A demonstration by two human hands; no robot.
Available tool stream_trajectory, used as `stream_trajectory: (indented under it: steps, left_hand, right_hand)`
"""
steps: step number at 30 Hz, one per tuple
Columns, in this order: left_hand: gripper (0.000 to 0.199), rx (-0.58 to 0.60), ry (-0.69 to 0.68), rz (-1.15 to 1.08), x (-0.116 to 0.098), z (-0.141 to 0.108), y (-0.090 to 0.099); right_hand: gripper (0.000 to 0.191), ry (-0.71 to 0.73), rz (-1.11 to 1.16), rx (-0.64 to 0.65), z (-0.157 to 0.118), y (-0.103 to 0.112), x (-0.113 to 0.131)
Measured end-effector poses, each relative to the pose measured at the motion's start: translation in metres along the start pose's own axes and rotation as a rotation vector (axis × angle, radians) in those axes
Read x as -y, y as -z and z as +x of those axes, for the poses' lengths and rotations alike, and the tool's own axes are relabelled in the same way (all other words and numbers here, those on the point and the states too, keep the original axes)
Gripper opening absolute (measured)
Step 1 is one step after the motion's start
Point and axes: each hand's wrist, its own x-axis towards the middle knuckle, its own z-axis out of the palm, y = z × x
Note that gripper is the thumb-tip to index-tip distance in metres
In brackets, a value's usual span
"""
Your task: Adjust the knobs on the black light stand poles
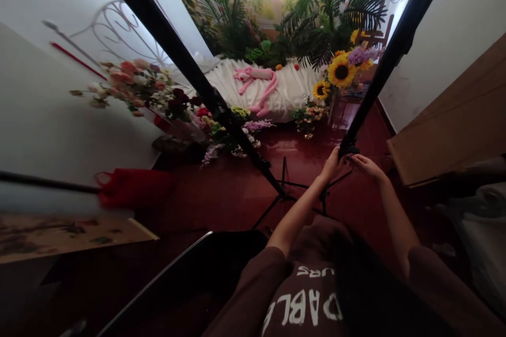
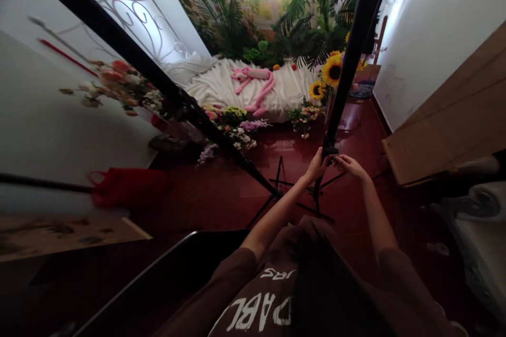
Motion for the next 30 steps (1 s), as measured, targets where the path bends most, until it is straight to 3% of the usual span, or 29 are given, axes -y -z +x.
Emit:
stream_trajectory:
  steps: [4,9,11,15,18,24,27,30]
  left_hand:
    - [0.029,-0.012,-0.006,0.009,-0.002,-0.002,0.001]
    - [0.028,-0.005,0.008,-0.009,-0.001,-0.001,0.000]
    - [0.030,0.001,0.015,-0.013,0.000,-0.001,-0.001]
    - [0.033,-0.008,0.002,-0.008,0.003,-0.001,-0.002]
    - [0.035,-0.029,-0.030,-0.018,0.007,0.000,-0.004]
    - [0.043,-0.038,-0.044,-0.068,0.019,0.001,-0.009]
    - [0.049,-0.022,-0.020,-0.044,0.022,0.001,-0.009]
    - [0.046,-0.004,-0.016,-0.039,0.019,0.000,-0.007]
  right_hand:
    - [0.053,0.225,-0.162,-0.061,0.003,0.009,0.000]
    - [0.025,0.500,-0.607,-0.467,-0.006,-0.006,-0.020]
    - [0.028,0.557,-0.731,-0.599,-0.013,-0.015,-0.032]
    - [0.032,0.698,-0.779,-0.697,-0.023,-0.031,-0.039]
    - [0.034,0.713,-0.724,-0.706,-0.019,-0.046,-0.027]
    - [0.044,0.574,-0.644,-0.779,0.011,-0.074,0.000]
    - [0.047,0.591,-0.620,-0.843,0.018,-0.077,0.012]
    - [0.047,0.663,-0.606,-0.868,0.017,-0.072,0.040]
